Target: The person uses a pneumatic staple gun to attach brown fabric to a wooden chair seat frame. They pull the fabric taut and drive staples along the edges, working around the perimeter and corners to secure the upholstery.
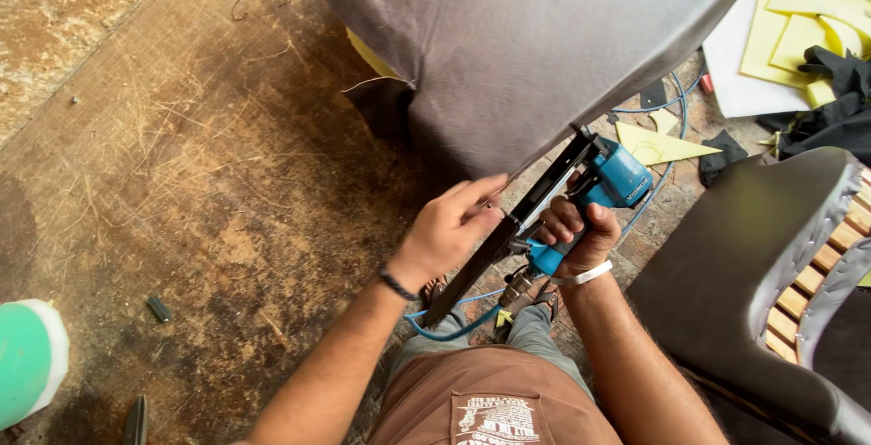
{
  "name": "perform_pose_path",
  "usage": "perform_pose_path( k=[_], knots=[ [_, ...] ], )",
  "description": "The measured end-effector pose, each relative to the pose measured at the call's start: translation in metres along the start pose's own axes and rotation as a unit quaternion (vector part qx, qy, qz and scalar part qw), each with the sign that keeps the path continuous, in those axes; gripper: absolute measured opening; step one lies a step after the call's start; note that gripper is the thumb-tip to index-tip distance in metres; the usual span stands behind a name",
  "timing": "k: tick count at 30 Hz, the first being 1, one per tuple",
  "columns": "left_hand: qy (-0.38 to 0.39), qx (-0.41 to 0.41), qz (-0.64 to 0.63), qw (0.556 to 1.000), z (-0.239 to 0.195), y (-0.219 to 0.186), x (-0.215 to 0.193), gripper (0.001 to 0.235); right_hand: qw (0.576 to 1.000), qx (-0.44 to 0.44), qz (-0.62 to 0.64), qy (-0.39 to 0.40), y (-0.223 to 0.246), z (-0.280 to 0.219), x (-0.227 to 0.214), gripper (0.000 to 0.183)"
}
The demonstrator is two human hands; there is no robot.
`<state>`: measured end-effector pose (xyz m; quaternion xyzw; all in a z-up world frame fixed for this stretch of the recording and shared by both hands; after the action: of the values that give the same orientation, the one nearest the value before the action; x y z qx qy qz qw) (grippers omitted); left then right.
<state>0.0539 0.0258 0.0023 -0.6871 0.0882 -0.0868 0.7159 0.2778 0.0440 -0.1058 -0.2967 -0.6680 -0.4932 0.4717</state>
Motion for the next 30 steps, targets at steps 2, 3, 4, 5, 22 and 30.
perform_pose_path(
  k=[2,3,4,5,22,30],
  knots=[
    [0.079,-0.140,-0.100,0.982,-0.005,0.013,0.008,0.044,0.999,-0.030,0.011,-0.026,0.022,0.004,-0.001,0.048],
    [0.054,-0.061,-0.079,0.994,-0.005,0.014,0.013,0.045,0.999,-0.035,-0.001,-0.028,0.031,0.007,-0.001,0.048],
    [0.030,0.018,-0.057,0.998,-0.002,0.014,0.021,0.047,0.999,-0.040,-0.013,-0.031,0.039,0.010,0.000,0.049],
    [0.006,0.094,-0.035,0.995,-0.002,0.015,0.031,0.050,0.998,-0.043,-0.024,-0.036,0.044,0.008,0.001,0.049],
    [-0.187,-0.288,0.120,0.932,0.015,0.098,0.111,0.043,0.964,0.135,-0.195,-0.120,0.047,-0.035,-0.044,0.038],
    [-0.373,-0.180,0.165,0.895,-0.042,0.075,0.016,0.017,0.938,0.141,-0.257,-0.185,-0.016,-0.022,-0.055,0.041]
  ],
)
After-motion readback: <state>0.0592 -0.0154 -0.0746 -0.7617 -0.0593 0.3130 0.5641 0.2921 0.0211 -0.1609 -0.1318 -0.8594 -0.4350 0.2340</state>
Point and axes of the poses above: each hand's wrist, its own z-axis towards the middle knuckle, its own x-axis out of the palm, y = z × x, the point moved 3 cm from there along z, towards the middle knuckle, and after that the axes turned 7 degrees about -z, right-handed, at the moved point
